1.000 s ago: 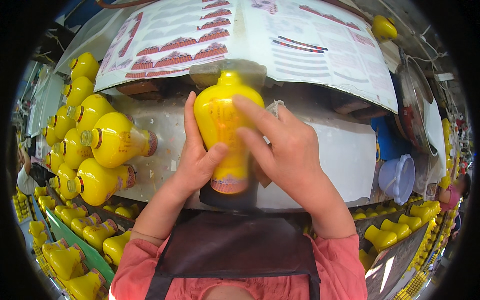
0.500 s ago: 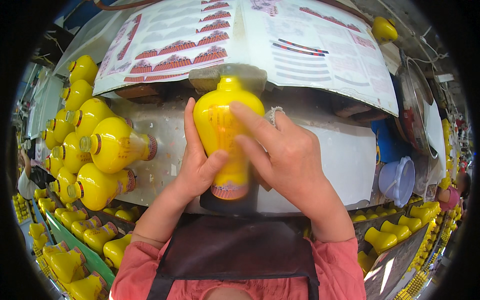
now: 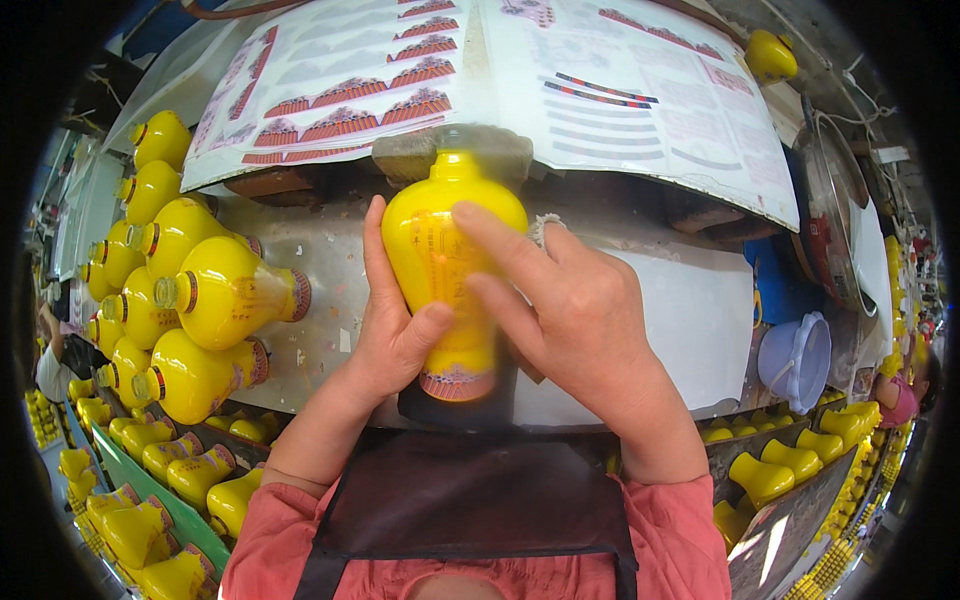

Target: The person applies printed labels to yellow plastic bottles on a workbench. They peel each label from a sheet, align it on the bottle, and smooth it down with their fingers, repeating the process for multiple bottles.

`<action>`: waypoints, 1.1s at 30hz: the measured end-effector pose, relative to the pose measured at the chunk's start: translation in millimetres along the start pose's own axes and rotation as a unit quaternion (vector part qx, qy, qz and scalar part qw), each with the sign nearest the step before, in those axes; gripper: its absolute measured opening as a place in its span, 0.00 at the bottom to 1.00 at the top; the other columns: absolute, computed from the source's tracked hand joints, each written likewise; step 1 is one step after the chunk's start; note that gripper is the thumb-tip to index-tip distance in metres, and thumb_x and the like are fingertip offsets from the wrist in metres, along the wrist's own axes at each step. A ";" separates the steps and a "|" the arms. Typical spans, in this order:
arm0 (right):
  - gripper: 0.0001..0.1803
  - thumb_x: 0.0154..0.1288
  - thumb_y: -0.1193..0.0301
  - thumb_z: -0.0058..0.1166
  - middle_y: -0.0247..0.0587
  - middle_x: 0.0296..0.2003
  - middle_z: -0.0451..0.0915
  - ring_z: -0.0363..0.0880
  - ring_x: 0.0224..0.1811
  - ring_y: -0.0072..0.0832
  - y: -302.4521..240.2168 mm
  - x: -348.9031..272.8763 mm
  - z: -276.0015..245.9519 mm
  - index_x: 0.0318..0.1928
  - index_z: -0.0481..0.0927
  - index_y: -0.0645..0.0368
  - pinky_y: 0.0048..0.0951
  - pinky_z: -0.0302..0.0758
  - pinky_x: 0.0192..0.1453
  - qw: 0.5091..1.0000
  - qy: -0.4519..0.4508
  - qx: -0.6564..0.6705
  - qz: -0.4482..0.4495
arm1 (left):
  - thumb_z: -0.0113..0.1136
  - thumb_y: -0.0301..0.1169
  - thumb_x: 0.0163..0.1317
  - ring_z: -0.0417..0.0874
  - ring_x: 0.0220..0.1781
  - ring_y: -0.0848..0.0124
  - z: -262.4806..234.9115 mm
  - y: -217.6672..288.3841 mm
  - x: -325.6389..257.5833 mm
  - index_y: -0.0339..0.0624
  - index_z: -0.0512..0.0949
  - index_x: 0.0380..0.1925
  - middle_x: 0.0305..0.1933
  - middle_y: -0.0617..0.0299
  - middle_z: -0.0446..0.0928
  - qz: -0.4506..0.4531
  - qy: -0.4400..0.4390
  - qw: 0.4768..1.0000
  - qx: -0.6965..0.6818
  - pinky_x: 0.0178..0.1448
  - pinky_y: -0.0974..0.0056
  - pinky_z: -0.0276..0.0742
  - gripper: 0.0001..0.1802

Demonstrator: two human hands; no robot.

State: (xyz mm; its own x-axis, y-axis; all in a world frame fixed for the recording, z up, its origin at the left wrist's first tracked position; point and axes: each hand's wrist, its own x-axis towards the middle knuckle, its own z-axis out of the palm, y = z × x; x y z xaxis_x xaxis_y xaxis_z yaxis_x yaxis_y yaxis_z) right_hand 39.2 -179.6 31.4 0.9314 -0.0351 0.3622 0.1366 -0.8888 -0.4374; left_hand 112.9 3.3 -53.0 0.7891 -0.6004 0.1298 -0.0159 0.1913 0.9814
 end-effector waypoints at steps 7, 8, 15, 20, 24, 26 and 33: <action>0.30 0.62 0.69 0.70 0.42 0.26 0.73 0.78 0.23 0.40 0.4 0.0 1.3 0.66 0.83 0.45 0.40 0.75 0.27 1.000 0.004 0.006 0.000 | 0.67 0.49 0.68 0.71 0.75 0.49 0.0 0.2 -0.2 0.35 0.28 0.81 0.75 0.38 0.63 -0.001 0.005 1.000 0.007 0.77 0.49 0.67 0.64; 0.30 0.61 0.69 0.70 0.42 0.26 0.73 0.78 0.23 0.40 0.4 0.1 1.4 0.65 0.83 0.45 0.40 0.75 0.27 1.000 0.005 0.007 0.001 | 0.67 0.49 0.68 0.71 0.75 0.49 0.0 0.7 -0.1 0.35 0.28 0.81 0.75 0.38 0.63 -0.002 0.004 1.000 0.008 0.77 0.49 0.67 0.64; 0.30 0.61 0.70 0.70 0.42 0.25 0.72 0.77 0.22 0.39 0.9 -0.6 2.7 0.65 0.83 0.46 0.40 0.74 0.27 1.000 0.013 0.017 0.002 | 0.67 0.51 0.67 0.72 0.74 0.48 1.2 0.3 -0.2 0.34 0.29 0.81 0.75 0.38 0.64 -0.006 0.009 1.000 0.005 0.76 0.49 0.68 0.64; 0.30 0.60 0.72 0.70 0.41 0.25 0.73 0.77 0.23 0.38 2.1 -1.5 3.5 0.65 0.83 0.46 0.38 0.75 0.27 1.000 0.006 0.021 0.010 | 0.68 0.50 0.66 0.70 0.75 0.47 1.9 -2.7 -0.9 0.32 0.31 0.81 0.75 0.36 0.63 -0.004 0.017 1.000 0.011 0.78 0.49 0.66 0.64; 0.30 0.60 0.73 0.70 0.41 0.25 0.75 0.78 0.24 0.38 4.7 -2.2 3.1 0.65 0.83 0.47 0.37 0.75 0.29 0.999 0.001 0.046 0.022 | 0.68 0.50 0.65 0.68 0.76 0.42 -0.2 -1.7 -2.1 0.29 0.34 0.81 0.76 0.32 0.60 -0.001 0.017 0.995 0.098 0.78 0.48 0.64 0.64; 0.30 0.62 0.76 0.68 0.40 0.28 0.79 0.78 0.23 0.28 6.5 -2.8 2.4 0.66 0.82 0.52 0.30 0.74 0.29 0.998 -0.008 0.060 0.022 | 0.68 0.50 0.65 0.67 0.77 0.39 -1.3 0.5 -2.6 0.29 0.35 0.81 0.77 0.30 0.58 -0.001 0.013 0.990 0.140 0.79 0.47 0.63 0.64; 0.30 0.63 0.79 0.66 0.39 0.32 0.82 0.78 0.23 0.21 11.3 -4.7 2.8 0.67 0.81 0.55 0.24 0.74 0.29 0.996 -0.013 0.087 0.026 | 0.68 0.52 0.65 0.62 0.78 0.35 -3.2 7.1 -2.6 0.28 0.35 0.80 0.78 0.27 0.53 0.012 -0.005 0.970 0.241 0.80 0.45 0.60 0.64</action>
State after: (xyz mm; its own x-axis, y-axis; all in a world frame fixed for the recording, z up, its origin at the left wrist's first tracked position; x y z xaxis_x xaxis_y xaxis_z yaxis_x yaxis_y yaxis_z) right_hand 37.3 -188.3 22.5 0.9470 -0.0645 0.3147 0.1424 -0.7939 -0.5912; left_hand 112.7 8.8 -46.8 0.7793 -0.6077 0.1529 -0.3217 -0.1785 0.9299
